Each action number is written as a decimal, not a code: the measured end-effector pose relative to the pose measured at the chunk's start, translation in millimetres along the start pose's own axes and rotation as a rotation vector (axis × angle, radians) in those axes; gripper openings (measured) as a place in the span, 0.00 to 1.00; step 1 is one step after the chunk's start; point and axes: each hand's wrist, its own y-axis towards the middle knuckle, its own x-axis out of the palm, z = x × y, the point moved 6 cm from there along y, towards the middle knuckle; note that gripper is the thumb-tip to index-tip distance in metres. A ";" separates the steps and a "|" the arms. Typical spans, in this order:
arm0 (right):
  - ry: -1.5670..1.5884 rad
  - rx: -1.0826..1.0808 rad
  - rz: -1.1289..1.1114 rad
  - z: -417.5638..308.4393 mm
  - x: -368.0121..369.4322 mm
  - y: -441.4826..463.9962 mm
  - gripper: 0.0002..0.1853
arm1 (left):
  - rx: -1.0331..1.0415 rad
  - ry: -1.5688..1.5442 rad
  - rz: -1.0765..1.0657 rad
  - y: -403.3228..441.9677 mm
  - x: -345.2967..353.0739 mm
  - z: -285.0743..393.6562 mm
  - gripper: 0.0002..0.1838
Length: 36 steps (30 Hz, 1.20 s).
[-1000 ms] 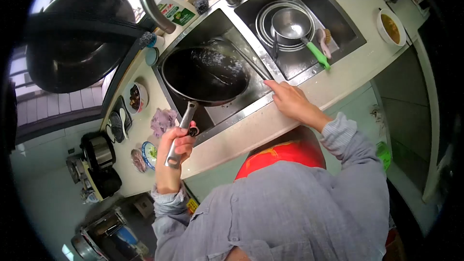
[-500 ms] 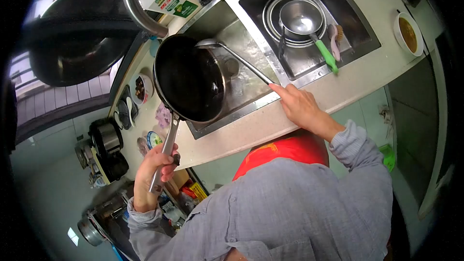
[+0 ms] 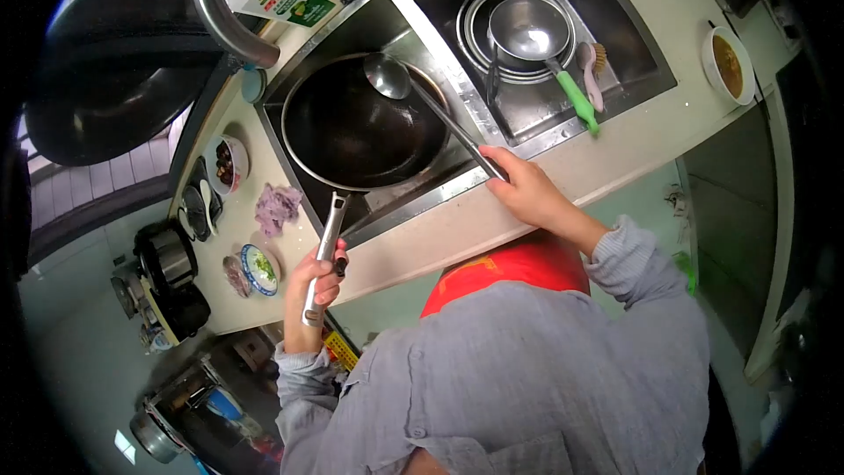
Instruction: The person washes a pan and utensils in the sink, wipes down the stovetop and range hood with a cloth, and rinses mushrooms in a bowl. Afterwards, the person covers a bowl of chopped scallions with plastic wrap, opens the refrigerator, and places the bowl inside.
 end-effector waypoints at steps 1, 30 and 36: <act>0.007 0.027 0.002 4.3 0.8 2.2 0.25 | -0.001 0.030 -0.014 5.1 -4.5 -4.9 0.21; -0.725 -0.366 0.166 -89.5 15.8 75.0 0.15 | 0.892 1.441 0.829 22.2 -90.4 20.1 0.22; -0.502 -0.407 0.703 -143.2 -100.3 245.7 0.24 | 1.157 1.438 0.988 25.2 -61.1 36.1 0.17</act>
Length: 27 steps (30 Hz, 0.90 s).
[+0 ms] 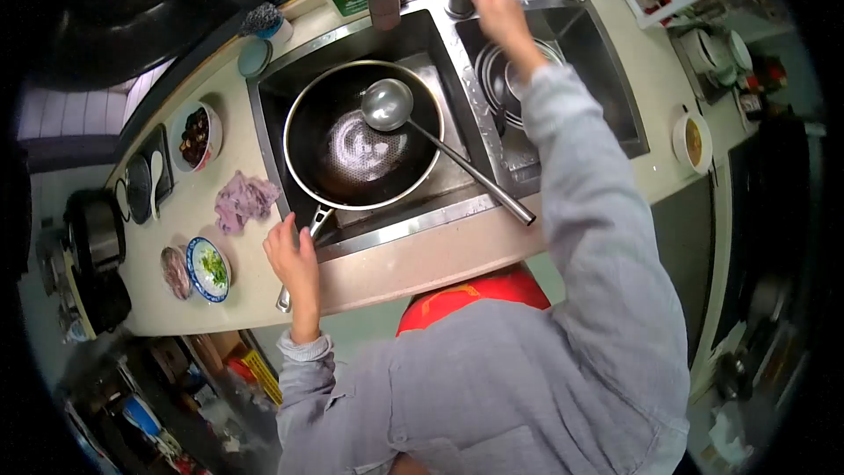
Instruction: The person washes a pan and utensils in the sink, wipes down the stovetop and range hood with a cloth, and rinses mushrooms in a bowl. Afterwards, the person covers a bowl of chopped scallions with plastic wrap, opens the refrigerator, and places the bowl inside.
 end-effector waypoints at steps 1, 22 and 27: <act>0.138 0.038 -0.017 12.8 9.5 37.1 0.24 | -0.029 -0.017 0.017 7.5 -0.3 9.0 0.16; -0.730 0.117 -0.791 163.8 -121.6 -117.0 0.19 | -0.418 -0.687 -0.409 74.8 203.7 126.4 0.14; -0.262 0.500 -0.838 204.4 -82.0 -165.1 0.28 | -0.422 -0.332 -0.607 -4.5 203.1 197.1 0.35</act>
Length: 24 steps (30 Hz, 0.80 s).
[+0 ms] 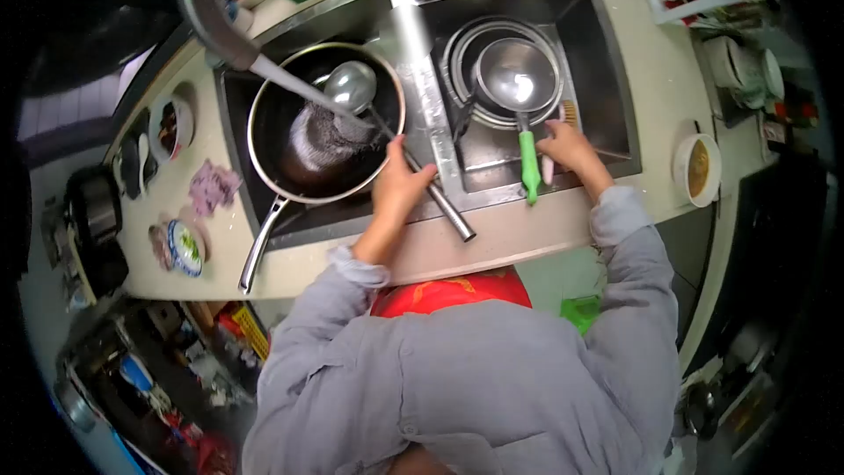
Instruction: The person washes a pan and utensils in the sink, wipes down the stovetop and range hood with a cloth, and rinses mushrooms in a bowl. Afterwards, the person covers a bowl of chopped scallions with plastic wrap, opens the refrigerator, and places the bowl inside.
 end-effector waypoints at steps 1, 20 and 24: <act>0.140 0.054 -0.055 4.2 5.5 4.1 0.29 | -0.135 -0.073 -0.108 -4.6 11.5 -4.4 0.40; -0.148 -0.678 -0.035 -238.9 138.4 -155.3 0.17 | 0.437 0.428 0.306 -50.9 -212.8 -152.0 0.32; -0.540 -0.626 -0.066 -259.4 160.6 -150.1 0.21 | 0.561 0.330 0.298 -59.9 -218.4 -171.4 0.32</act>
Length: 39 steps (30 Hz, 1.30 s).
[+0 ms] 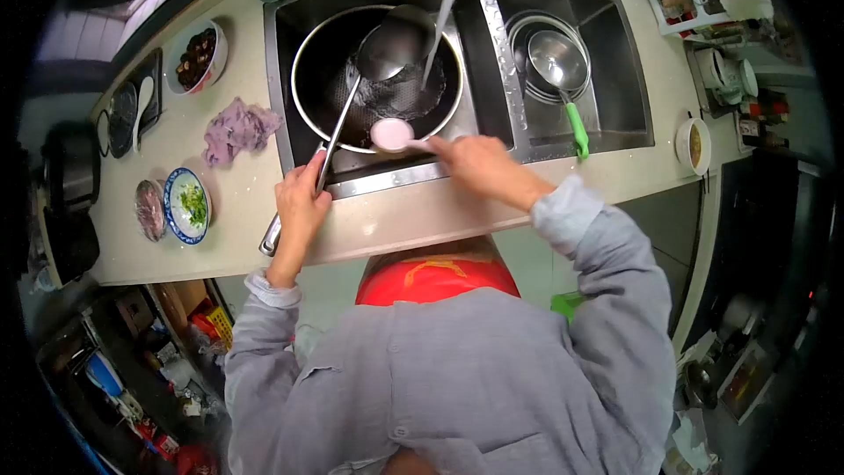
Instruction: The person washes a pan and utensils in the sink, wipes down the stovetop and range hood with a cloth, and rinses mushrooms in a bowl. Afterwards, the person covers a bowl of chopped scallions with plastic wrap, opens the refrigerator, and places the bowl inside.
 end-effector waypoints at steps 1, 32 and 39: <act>-0.084 0.021 -0.036 9.7 -3.8 -1.5 0.21 | -0.002 -0.043 -0.009 -1.2 -1.5 -1.2 0.32; -0.306 0.035 -0.099 5.8 -0.5 10.6 0.17 | -0.132 -0.036 -0.004 -2.3 5.6 -8.4 0.33; -0.242 0.091 -0.120 24.1 -2.7 11.8 0.14 | -0.136 -0.045 0.020 -1.4 3.6 -9.2 0.33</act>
